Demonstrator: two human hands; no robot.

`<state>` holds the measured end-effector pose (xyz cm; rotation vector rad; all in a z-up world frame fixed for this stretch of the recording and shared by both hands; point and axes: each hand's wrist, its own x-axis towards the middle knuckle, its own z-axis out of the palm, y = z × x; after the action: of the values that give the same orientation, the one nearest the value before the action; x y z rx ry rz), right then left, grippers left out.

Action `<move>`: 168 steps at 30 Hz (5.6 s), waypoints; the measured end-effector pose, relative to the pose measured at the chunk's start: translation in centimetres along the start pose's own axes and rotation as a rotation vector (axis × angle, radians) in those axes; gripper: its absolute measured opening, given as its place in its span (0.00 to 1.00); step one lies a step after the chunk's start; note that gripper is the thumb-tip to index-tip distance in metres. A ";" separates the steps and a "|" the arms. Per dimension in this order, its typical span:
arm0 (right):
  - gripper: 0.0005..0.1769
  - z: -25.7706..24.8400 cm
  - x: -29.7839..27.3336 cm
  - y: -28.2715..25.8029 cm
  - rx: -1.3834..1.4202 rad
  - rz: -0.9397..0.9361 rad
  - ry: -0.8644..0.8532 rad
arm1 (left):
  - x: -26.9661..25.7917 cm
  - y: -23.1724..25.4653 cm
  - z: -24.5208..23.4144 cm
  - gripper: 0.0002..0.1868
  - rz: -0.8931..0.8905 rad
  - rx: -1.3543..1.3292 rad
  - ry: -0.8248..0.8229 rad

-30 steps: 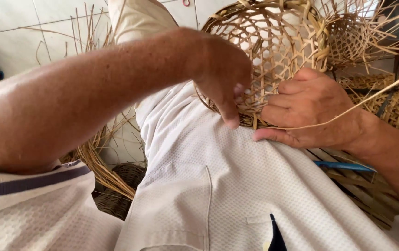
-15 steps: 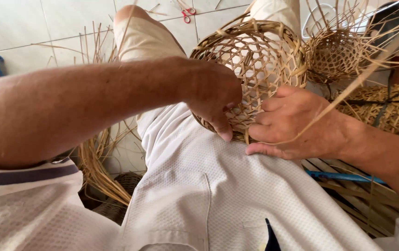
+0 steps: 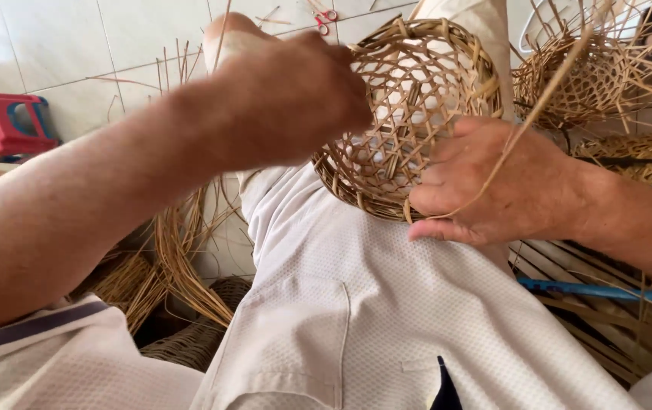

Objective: Weaving thin strips of material around the rim of a basket to finish and reinforce the edge.

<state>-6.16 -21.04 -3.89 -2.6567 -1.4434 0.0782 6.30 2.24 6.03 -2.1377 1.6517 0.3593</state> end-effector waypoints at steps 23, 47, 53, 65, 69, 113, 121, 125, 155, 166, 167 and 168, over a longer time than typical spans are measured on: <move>0.27 -0.1 2.3 0.7 0.005 -0.138 -0.034 | 5.0 0.8 5.6 0.15 0.477 0.048 0.001; 0.26 -2.4 4.7 -1.8 -0.102 -0.232 -0.246 | 4.1 1.7 3.3 0.20 0.228 -0.093 -0.678; 0.21 -2.9 5.7 -2.2 -0.030 -0.253 -0.205 | 3.7 1.6 6.5 0.15 0.303 -0.155 -0.546; 0.28 1.6 1.9 1.5 -0.097 -0.121 0.010 | -0.6 -0.2 3.3 0.14 -0.024 -0.074 -0.263; 0.28 1.1 1.4 1.4 0.056 0.009 0.087 | -1.8 -2.2 7.3 0.06 -0.060 0.206 0.423; 0.18 2.0 -0.4 1.8 0.840 0.305 0.466 | 2.5 8.7 12.7 0.16 -0.053 -0.556 1.035; 0.20 2.9 -1.7 1.3 0.948 0.373 0.566 | 1.1 7.5 13.6 0.21 -0.032 -0.709 1.073; 0.20 2.1 -1.8 1.1 0.935 0.410 0.580 | 2.0 6.5 13.0 0.21 0.075 -0.761 1.125; 0.24 4.8 -1.8 -2.4 0.082 0.365 0.430 | 3.6 9.0 11.0 0.19 -0.083 -0.654 1.185; 0.27 4.0 -1.4 -0.8 0.068 0.309 0.405 | 3.8 9.4 10.7 0.17 -0.076 -0.757 1.254; 0.26 3.6 -1.2 -0.8 0.094 0.314 0.380 | 4.0 9.4 10.7 0.18 -0.084 -0.786 1.267; 0.26 3.0 -1.0 -0.8 0.119 0.319 0.356 | 4.1 9.4 10.7 0.19 -0.093 -0.816 1.281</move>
<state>-7.71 -21.20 -6.81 -2.6068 -0.8768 -0.2594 -1.20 1.71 -6.75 -3.4281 2.1988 -0.6626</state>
